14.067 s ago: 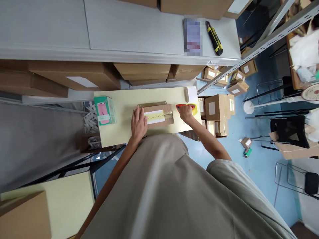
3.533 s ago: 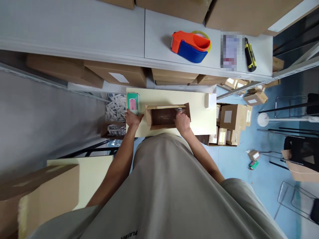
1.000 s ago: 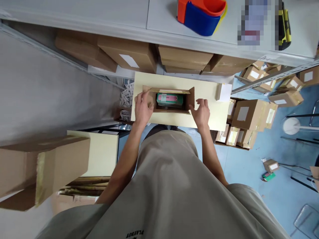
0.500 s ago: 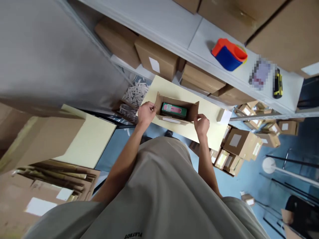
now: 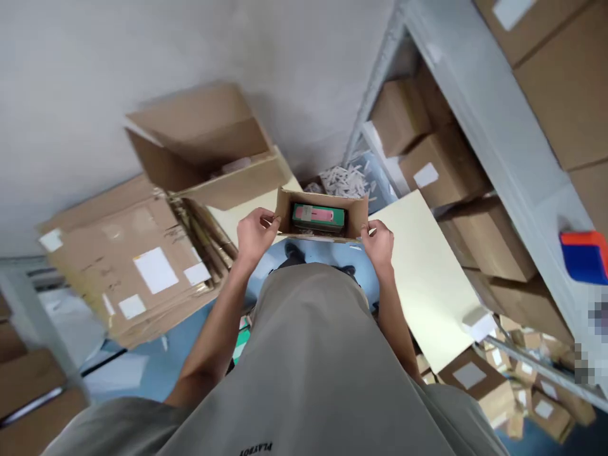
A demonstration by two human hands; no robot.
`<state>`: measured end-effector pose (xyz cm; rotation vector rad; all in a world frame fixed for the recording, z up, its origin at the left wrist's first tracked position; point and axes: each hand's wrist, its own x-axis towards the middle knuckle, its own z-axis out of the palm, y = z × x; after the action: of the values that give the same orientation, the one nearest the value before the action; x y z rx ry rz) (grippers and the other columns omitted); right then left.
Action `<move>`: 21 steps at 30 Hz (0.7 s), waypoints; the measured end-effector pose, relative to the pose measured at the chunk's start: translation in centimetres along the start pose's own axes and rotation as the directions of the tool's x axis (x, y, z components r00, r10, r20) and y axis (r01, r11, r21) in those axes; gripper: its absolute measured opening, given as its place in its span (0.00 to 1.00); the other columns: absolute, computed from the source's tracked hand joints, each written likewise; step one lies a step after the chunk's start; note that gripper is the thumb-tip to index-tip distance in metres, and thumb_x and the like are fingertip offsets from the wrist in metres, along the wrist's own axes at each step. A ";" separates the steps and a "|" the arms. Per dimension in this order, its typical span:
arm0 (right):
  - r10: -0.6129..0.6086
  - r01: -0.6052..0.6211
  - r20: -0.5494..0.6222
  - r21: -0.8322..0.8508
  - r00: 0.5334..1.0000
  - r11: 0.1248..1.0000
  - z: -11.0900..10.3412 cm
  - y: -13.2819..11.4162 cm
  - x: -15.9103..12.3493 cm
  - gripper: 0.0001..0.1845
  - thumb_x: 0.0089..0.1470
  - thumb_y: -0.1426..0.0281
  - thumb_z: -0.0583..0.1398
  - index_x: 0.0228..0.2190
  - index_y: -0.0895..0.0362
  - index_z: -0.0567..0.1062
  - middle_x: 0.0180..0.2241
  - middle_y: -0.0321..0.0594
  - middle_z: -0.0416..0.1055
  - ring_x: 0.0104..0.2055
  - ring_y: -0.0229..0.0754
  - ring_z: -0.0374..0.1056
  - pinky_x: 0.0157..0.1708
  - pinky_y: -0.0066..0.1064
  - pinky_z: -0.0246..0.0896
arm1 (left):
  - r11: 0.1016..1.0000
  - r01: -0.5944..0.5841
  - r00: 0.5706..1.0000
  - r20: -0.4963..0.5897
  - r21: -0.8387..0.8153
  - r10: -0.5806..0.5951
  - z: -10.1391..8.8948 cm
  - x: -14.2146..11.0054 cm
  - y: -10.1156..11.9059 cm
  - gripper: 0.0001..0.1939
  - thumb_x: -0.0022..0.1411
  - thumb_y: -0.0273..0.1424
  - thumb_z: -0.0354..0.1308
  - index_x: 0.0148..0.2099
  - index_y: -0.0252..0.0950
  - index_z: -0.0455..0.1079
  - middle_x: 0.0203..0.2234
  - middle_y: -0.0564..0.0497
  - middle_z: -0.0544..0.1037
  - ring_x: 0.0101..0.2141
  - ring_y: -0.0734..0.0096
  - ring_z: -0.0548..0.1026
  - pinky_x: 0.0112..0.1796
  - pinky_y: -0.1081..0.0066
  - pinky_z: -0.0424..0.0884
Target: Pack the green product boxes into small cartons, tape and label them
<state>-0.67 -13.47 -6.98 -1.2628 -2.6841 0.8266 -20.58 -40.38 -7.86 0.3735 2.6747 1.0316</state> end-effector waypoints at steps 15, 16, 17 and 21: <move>-0.407 0.438 0.351 -0.010 0.844 0.899 12.7 -16.6 5.0 0.13 0.73 0.62 0.57 0.46 0.56 0.79 0.48 0.49 0.83 0.39 0.48 0.77 0.48 0.37 0.70 | 0.872 0.418 0.866 -0.177 -0.256 -0.467 -7.8 -3.5 -15.6 0.12 0.70 0.43 0.61 0.46 0.42 0.70 0.35 0.48 0.83 0.35 0.59 0.84 0.41 0.64 0.80; -0.401 0.441 0.371 -0.025 0.837 0.897 12.4 -16.9 5.3 0.13 0.73 0.62 0.58 0.46 0.56 0.80 0.48 0.49 0.83 0.39 0.47 0.77 0.47 0.36 0.70 | 0.864 0.434 0.860 -0.167 -0.253 -0.481 -7.5 -3.7 -15.8 0.11 0.71 0.43 0.61 0.47 0.42 0.70 0.36 0.48 0.83 0.37 0.58 0.84 0.42 0.62 0.81; -0.399 0.446 0.376 -0.042 0.836 0.894 12.1 -17.3 5.6 0.13 0.73 0.62 0.59 0.46 0.56 0.81 0.48 0.48 0.83 0.38 0.47 0.77 0.47 0.36 0.70 | 0.862 0.442 0.856 -0.168 -0.250 -0.488 -7.4 -3.8 -15.9 0.12 0.71 0.43 0.61 0.49 0.41 0.71 0.38 0.46 0.84 0.39 0.57 0.85 0.45 0.61 0.82; -0.475 0.508 0.266 -0.074 0.839 0.858 9.2 -20.5 8.1 0.16 0.75 0.58 0.59 0.48 0.54 0.82 0.48 0.47 0.84 0.37 0.46 0.78 0.48 0.37 0.72 | 0.906 0.341 0.884 -0.243 -0.249 -0.400 -8.4 -2.4 -16.1 0.35 0.68 0.43 0.68 0.71 0.37 0.65 0.62 0.34 0.78 0.62 0.46 0.80 0.62 0.51 0.79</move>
<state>-22.86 -22.25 -6.09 -0.4439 -3.0882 0.7588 -23.38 -57.86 -12.45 -0.3517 2.6926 1.2910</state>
